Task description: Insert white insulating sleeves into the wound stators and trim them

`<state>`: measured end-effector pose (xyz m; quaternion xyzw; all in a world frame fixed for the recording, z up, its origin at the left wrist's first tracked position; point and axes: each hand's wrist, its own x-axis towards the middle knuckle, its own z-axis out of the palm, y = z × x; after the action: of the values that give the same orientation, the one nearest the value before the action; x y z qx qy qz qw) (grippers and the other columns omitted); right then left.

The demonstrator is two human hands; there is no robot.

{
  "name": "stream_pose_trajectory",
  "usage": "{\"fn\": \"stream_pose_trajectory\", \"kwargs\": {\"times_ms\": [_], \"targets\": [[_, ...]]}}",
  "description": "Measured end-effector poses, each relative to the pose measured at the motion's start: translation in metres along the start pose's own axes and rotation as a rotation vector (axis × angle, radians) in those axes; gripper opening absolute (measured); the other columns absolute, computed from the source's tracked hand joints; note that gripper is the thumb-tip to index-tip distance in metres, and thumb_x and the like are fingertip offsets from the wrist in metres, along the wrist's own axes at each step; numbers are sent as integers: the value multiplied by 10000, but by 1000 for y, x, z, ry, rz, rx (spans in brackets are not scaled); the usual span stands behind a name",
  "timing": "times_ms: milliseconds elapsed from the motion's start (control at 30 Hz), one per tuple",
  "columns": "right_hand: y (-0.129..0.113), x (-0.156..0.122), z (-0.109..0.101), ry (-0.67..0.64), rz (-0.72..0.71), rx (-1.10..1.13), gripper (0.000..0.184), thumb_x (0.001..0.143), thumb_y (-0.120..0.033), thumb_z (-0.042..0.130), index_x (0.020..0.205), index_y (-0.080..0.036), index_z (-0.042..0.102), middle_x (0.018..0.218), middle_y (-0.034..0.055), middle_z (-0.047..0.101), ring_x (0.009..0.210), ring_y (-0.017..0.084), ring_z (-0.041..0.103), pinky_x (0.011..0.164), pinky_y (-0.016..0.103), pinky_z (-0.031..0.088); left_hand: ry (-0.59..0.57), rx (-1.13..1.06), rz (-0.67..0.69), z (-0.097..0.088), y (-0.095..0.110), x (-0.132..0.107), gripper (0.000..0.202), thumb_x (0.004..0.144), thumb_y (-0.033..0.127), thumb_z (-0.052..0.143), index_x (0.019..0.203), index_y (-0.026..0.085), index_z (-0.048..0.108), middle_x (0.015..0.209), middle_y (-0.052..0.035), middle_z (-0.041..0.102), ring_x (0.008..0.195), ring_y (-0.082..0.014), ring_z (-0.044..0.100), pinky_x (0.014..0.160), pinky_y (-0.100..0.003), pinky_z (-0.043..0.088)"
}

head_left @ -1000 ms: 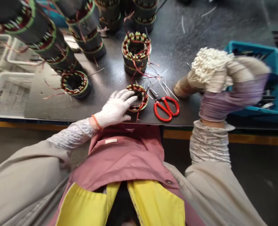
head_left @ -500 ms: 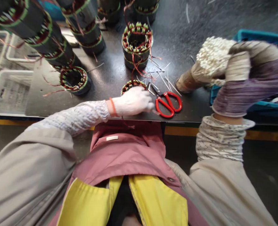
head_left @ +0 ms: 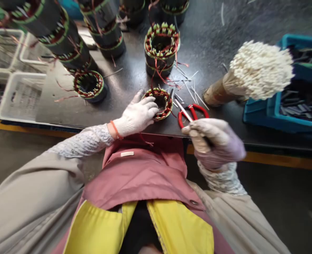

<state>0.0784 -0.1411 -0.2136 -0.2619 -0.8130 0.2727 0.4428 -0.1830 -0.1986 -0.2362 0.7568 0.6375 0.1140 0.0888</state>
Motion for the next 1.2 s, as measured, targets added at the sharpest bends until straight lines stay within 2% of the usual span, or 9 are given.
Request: {"fn": "stream_pose_trajectory", "kwargs": {"times_ms": [133, 233, 400, 567, 733, 833, 933, 1033, 1200], "targets": [[-12, -18, 30, 107, -110, 17, 339, 943, -111, 608, 1220, -295, 672, 1098, 25, 752, 824, 144, 773, 725, 257, 667, 54, -99, -37, 7, 2, 14, 246, 807, 282, 735, 1038, 196, 737, 1148, -62, 750, 1148, -260, 662, 1169, -506, 389], [-13, -28, 36, -16, -104, 116, 324, 955, -117, 588, 1205, -300, 683, 1110, 34, 760, 931, 164, 771, 791, 276, 671, 113, -128, -66, 14, 6, 10, 178, 888, 319, 673, 1009, 205, 736, 1117, -55, 764, 1095, -246, 688, 1089, -478, 445], [-9, -59, 35, -243, -156, 227, 315, 982, -139, 540, 1228, -283, 673, 1169, 71, 753, 1167, 202, 705, 963, 389, 638, 51, -55, 36, 9, 0, 1, 423, 876, 244, 628, 1299, 226, 637, 1354, -89, 672, 1322, -300, 578, 1225, -616, 264], [-9, -83, 39, -303, -55, 217, 325, 953, -121, 585, 1210, -298, 675, 1173, 52, 754, 1181, 190, 697, 972, 367, 632, 2, -67, 78, 2, -14, 12, 446, 856, 262, 652, 1302, 261, 634, 1159, -43, 750, 1144, -263, 688, 1255, -607, 229], [-3, -87, 48, -270, -5, 218, 341, 937, -95, 594, 1207, -285, 677, 1184, 58, 750, 1164, 178, 703, 982, 348, 622, -5, -89, 81, 1, -12, 19, 415, 872, 303, 667, 1282, 245, 649, 1254, -64, 716, 1216, -268, 660, 1244, -556, 303], [6, -77, 61, -251, 30, 247, 285, 941, -113, 595, 1158, -269, 697, 1153, 60, 760, 1110, 166, 725, 954, 321, 630, 6, -130, 74, 3, -11, 16, 413, 876, 312, 666, 1279, 224, 644, 1293, -81, 697, 1253, -271, 640, 1225, -538, 345], [8, -61, 70, -168, 56, 217, 225, 956, -154, 592, 1109, -261, 716, 1130, 58, 769, 1079, 162, 736, 940, 309, 635, 48, -164, 49, 10, -11, 12, 453, 881, 318, 654, 1311, 185, 611, 1348, -113, 665, 1302, -279, 606, 1245, -555, 300], [-1, -56, 63, -110, 44, 197, 291, 942, -124, 597, 1172, -270, 700, 1161, 57, 761, 1111, 180, 727, 933, 327, 643, 101, -181, 5, 16, -10, 10, 488, 898, 320, 622, 1360, 173, 564, 1412, -124, 621, 1342, -274, 573, 1269, -561, 243], [-16, -81, 46, -169, 68, 243, 400, 918, -77, 600, 1234, -307, 682, 1182, 40, 756, 1116, 204, 728, 952, 376, 646, 18, -173, 20, 15, -9, 16, 451, 908, 343, 617, 1338, 210, 593, 1288, -97, 695, 1241, -281, 636, 1210, -548, 353]]}}
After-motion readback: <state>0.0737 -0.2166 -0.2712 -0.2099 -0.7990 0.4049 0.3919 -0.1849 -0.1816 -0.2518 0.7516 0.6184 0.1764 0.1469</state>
